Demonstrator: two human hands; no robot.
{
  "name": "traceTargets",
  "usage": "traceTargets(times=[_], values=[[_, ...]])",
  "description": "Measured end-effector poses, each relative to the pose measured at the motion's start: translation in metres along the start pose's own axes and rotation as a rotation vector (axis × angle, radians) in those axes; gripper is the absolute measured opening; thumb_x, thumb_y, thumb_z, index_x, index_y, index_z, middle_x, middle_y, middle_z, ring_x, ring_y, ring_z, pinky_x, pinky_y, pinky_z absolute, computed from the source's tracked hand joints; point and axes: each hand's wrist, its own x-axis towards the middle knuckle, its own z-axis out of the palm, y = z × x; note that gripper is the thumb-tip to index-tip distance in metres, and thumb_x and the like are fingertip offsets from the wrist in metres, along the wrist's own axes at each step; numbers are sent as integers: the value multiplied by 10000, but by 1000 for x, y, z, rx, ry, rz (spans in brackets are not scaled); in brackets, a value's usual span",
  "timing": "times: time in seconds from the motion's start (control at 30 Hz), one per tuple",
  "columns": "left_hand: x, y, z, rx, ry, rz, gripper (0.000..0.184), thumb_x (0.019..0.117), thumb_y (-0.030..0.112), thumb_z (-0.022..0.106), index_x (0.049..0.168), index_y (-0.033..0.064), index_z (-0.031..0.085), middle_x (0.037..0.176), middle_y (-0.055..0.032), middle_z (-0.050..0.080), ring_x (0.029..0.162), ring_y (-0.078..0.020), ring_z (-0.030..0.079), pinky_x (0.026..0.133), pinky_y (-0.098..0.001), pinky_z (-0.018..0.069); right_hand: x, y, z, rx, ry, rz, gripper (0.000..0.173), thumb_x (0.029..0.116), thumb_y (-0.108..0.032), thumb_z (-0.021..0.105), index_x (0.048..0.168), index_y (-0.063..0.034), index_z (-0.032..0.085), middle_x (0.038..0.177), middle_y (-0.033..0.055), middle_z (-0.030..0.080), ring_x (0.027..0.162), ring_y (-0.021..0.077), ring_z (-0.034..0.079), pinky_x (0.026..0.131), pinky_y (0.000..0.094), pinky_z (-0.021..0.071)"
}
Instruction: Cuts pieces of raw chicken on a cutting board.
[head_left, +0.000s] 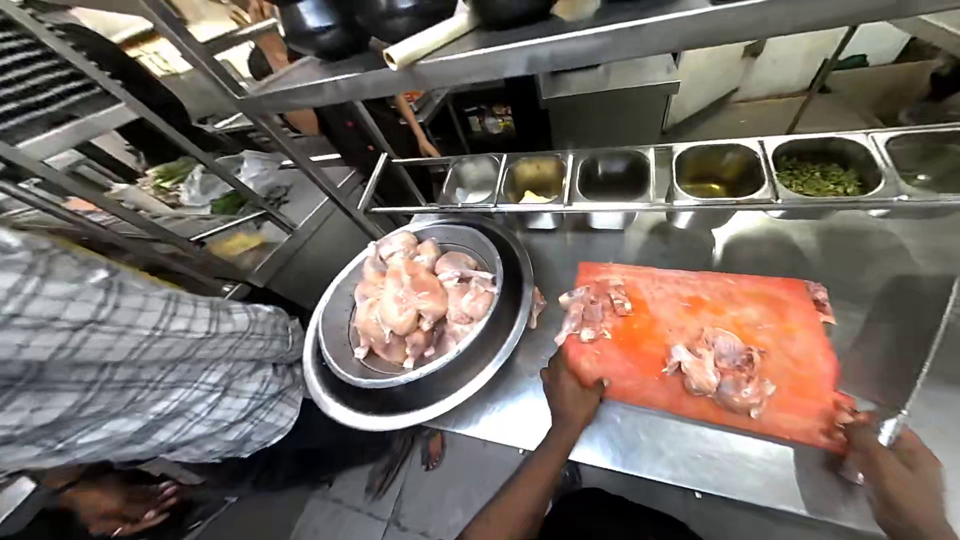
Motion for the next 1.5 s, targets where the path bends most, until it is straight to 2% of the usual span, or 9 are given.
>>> traceTargets(times=[0.2,0.27,0.37,0.5,0.63,0.73,0.9,1.4,1.5], values=[[-6,14,-20,11,-49,64,918,777,431,852,1499,8,472,1480,-274,507,1376,-471,462,1152,-619,365,-5,-23,-1,-11,-4,40,262,1016,-133,617,1221,28,588,950,122,656,760,161,637,688,387,572],[-11,30,-13,-79,29,262,752,818,433,799,1417,36,578,1544,-295,407,1405,-512,392,1123,-677,350,-22,-35,-5,-107,24,-41,293,1025,-162,610,1238,37,576,966,179,656,765,249,648,679,479,570],[-9,58,6,-162,-104,569,751,833,502,765,1430,91,567,1629,-249,284,1461,-431,365,1121,-605,427,-57,-62,7,-86,-5,-107,291,1001,-204,604,1214,-10,560,883,128,689,656,243,690,559,426,607],[-1,103,31,242,-319,906,781,827,579,754,1466,172,561,1589,-155,426,1452,-383,405,1154,-599,361,-94,-90,32,-103,-86,-61,329,1031,-309,546,1269,-84,513,688,82,636,473,220,621,464,416,578],[13,127,31,497,-575,766,512,978,537,601,1278,124,652,1180,-96,710,1131,-281,671,1032,-533,496,-116,-92,49,-443,-190,-109,444,1073,-413,435,1402,-122,499,690,51,632,561,227,648,563,472,584],[9,121,31,372,-754,632,504,1050,479,514,1317,61,605,1141,-176,702,1095,-338,686,973,-563,535,-130,-99,63,-672,-208,-148,412,1049,-307,437,1364,-72,560,823,92,694,706,283,693,658,515,578],[5,108,37,230,-741,612,495,1061,467,502,1283,44,630,1047,-185,721,1011,-342,709,921,-570,553,-127,-115,78,-958,-370,128,344,1055,-268,422,1344,-92,484,999,142,703,928,345,721,798,534,569],[10,84,42,-61,-673,634,339,1064,375,547,1046,78,711,852,-110,708,813,-254,701,785,-509,570,-128,-125,97,-1112,-330,94,271,1088,-276,384,1268,-117,510,925,124,696,874,338,730,747,504,581],[11,83,41,-90,-687,644,335,1069,346,541,1067,59,714,857,-120,710,805,-259,701,786,-513,573,-137,-130,93,-998,-93,-211,253,1040,-236,465,1189,-69,583,736,108,674,639,335,704,566,500,569]])
